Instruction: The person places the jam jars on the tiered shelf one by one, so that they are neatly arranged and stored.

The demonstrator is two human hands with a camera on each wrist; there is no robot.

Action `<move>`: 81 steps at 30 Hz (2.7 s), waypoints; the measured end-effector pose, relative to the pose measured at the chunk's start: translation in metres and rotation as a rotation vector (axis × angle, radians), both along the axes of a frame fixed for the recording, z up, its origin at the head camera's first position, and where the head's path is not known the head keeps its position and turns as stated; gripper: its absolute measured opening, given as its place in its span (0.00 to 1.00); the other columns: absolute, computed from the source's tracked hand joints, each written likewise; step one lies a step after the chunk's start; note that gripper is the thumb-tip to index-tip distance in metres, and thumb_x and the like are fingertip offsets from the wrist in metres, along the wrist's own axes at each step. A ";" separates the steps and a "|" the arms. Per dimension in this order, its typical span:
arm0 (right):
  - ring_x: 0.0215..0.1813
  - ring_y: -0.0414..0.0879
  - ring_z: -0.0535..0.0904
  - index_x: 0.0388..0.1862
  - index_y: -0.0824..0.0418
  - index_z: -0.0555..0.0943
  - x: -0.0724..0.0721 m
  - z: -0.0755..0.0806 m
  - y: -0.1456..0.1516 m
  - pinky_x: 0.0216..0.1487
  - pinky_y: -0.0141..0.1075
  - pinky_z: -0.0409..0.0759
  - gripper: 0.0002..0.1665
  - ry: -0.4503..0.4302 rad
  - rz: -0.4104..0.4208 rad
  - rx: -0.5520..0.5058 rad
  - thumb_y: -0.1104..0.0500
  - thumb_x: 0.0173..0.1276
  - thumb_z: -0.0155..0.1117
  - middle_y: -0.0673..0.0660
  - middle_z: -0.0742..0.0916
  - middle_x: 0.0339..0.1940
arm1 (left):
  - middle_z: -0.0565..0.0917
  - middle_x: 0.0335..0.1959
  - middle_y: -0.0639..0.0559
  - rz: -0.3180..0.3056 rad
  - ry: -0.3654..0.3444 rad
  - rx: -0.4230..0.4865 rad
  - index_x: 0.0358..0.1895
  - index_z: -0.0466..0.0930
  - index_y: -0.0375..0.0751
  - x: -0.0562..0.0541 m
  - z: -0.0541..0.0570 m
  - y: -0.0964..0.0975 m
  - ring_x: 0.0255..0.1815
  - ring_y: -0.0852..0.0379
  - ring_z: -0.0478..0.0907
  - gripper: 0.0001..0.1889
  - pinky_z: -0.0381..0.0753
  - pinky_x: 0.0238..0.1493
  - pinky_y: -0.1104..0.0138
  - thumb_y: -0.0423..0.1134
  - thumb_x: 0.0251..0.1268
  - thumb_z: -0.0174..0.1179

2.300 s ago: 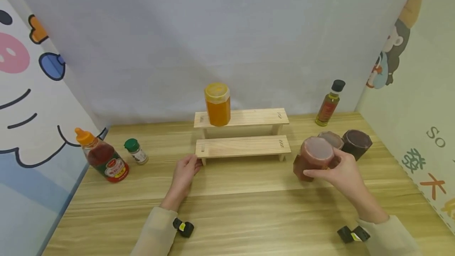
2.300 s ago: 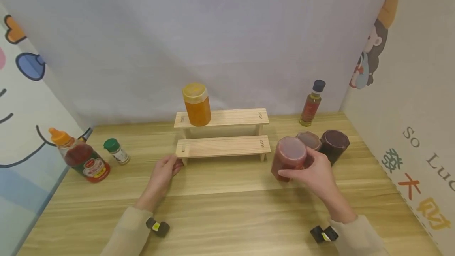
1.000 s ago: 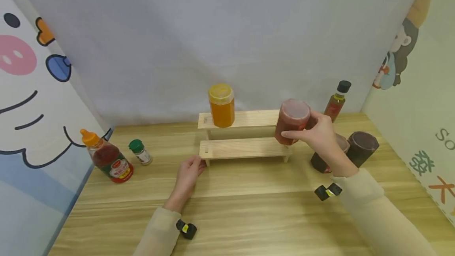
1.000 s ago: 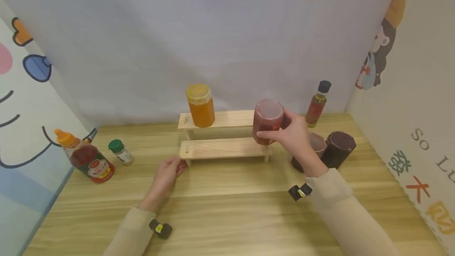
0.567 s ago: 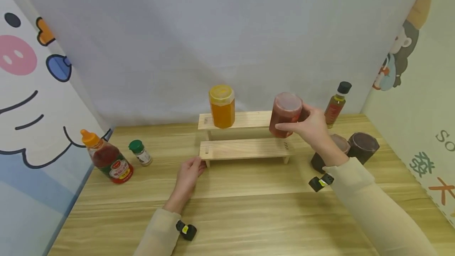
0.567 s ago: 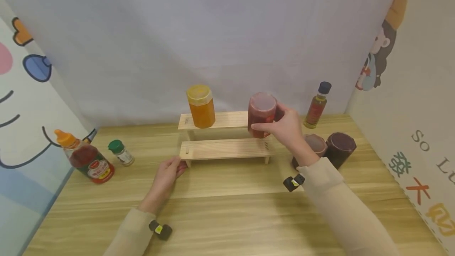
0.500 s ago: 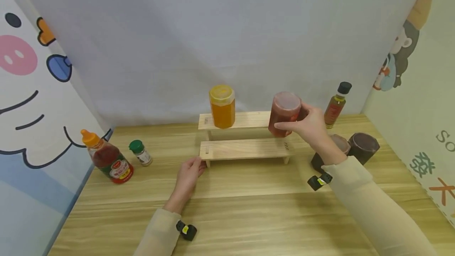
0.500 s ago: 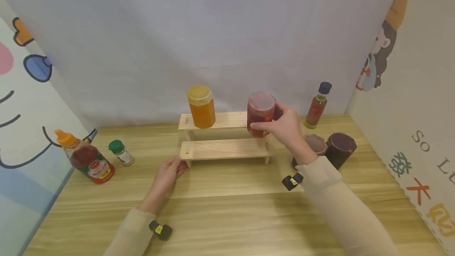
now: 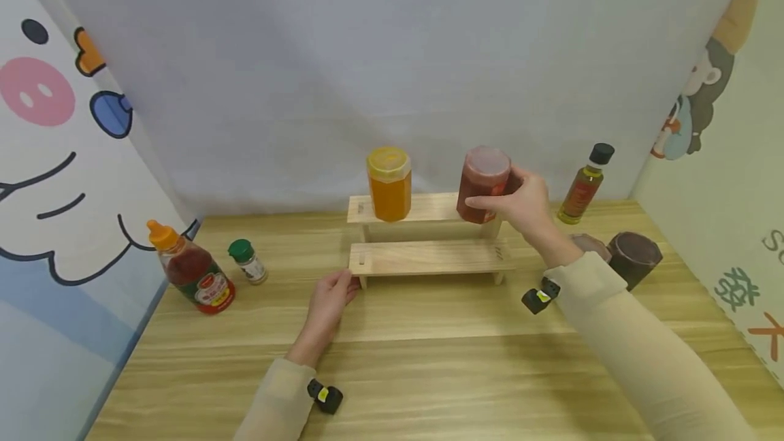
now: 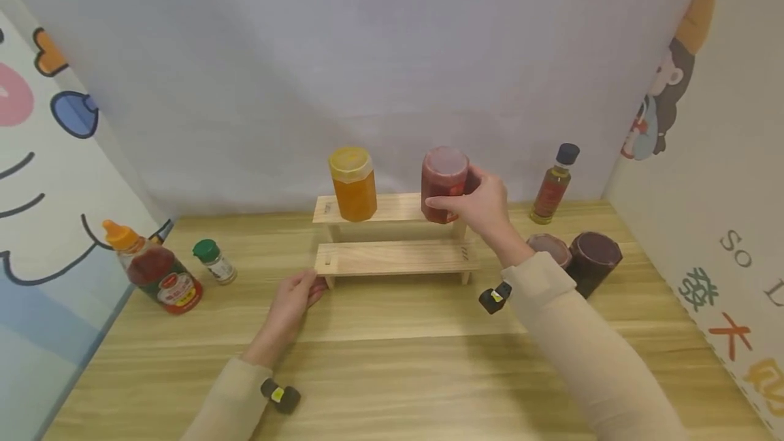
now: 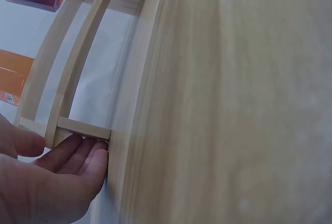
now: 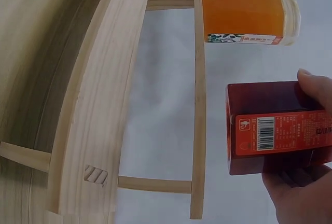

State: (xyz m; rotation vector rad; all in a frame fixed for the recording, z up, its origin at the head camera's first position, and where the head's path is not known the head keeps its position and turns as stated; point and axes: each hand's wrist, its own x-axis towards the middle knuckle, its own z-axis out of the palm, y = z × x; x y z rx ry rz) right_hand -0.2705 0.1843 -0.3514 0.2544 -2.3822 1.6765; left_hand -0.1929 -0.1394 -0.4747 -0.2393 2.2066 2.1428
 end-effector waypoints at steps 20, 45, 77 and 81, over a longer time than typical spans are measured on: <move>0.53 0.46 0.77 0.59 0.57 0.77 -0.021 -0.003 -0.011 0.54 0.41 0.77 0.41 -0.030 -0.014 -0.017 0.53 0.43 0.83 0.54 0.82 0.52 | 0.75 0.54 0.28 -0.004 -0.003 0.020 0.59 0.68 0.18 0.000 0.000 0.001 0.57 0.39 0.73 0.21 0.73 0.59 0.57 0.37 0.78 0.41; 0.58 0.49 0.76 0.64 0.57 0.74 -0.015 -0.013 -0.005 0.61 0.44 0.72 0.44 -0.032 0.043 -0.096 0.56 0.46 0.82 0.57 0.81 0.56 | 0.74 0.55 0.28 0.000 -0.025 0.016 0.60 0.67 0.18 -0.001 0.000 0.001 0.57 0.39 0.72 0.22 0.72 0.60 0.57 0.37 0.78 0.41; 0.66 0.51 0.69 0.69 0.64 0.67 0.051 -0.011 0.039 0.63 0.35 0.68 0.45 -0.007 0.056 0.017 0.60 0.54 0.77 0.61 0.74 0.65 | 0.74 0.56 0.28 0.009 -0.031 0.027 0.60 0.68 0.20 -0.001 0.002 0.002 0.58 0.40 0.72 0.21 0.72 0.59 0.58 0.36 0.78 0.41; 0.67 0.51 0.67 0.69 0.64 0.67 0.059 -0.009 0.047 0.64 0.34 0.68 0.44 -0.044 0.048 0.012 0.60 0.54 0.77 0.61 0.73 0.66 | 0.74 0.55 0.29 0.012 -0.041 0.029 0.60 0.68 0.20 -0.001 0.002 0.003 0.58 0.40 0.72 0.21 0.72 0.59 0.58 0.36 0.78 0.41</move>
